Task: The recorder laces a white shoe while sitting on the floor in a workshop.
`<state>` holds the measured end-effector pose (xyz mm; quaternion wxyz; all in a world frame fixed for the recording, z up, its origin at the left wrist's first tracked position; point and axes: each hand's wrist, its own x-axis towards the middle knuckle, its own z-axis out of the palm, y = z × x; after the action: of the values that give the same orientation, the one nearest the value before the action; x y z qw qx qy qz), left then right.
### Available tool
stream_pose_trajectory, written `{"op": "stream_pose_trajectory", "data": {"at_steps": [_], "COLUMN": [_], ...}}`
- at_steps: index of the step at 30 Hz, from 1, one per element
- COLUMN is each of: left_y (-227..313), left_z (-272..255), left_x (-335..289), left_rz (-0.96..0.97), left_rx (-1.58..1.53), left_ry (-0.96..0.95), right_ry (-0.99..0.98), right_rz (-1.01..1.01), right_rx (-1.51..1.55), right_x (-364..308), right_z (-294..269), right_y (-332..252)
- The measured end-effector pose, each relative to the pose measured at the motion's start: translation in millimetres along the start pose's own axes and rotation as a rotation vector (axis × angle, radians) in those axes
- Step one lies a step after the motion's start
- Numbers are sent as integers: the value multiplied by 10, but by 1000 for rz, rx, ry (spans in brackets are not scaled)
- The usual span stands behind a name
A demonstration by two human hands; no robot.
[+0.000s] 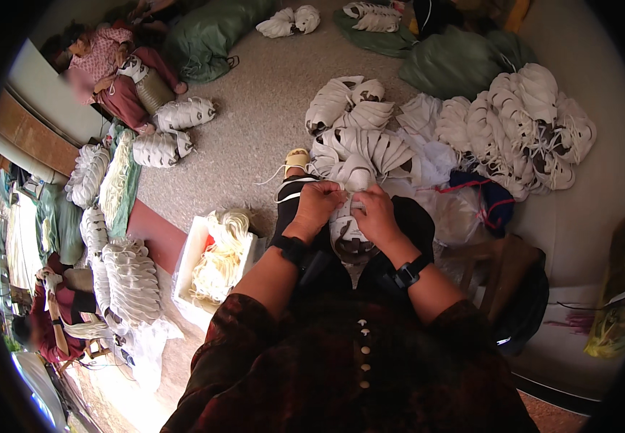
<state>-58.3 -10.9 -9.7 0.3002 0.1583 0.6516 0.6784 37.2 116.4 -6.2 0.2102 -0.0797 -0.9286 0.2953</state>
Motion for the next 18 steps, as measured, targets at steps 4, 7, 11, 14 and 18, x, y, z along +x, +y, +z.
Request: {"op": "stream_pose_trajectory", "data": {"at_steps": [4,7,11,14,18], "left_y": [-176,-78,33,46,-33], "left_z": [-32,58,162,182,191], "left_x": [95,38,-24,-60,-42], "left_rz": [134,177,287,276,513], "left_rx": [334,516,805,838,1268], "left_ry": [89,138,188,213,188], "right_ry": [-11,-18,-1,-12,-25], "right_rz": [23,39,18,6,1], "right_rx": [47,31,44,33,6], "right_x": [-2,-23,-26,-14,33], "right_z": [-6,-23,-25,-14,37], "right_y": [-5,8,2,23,62]}}
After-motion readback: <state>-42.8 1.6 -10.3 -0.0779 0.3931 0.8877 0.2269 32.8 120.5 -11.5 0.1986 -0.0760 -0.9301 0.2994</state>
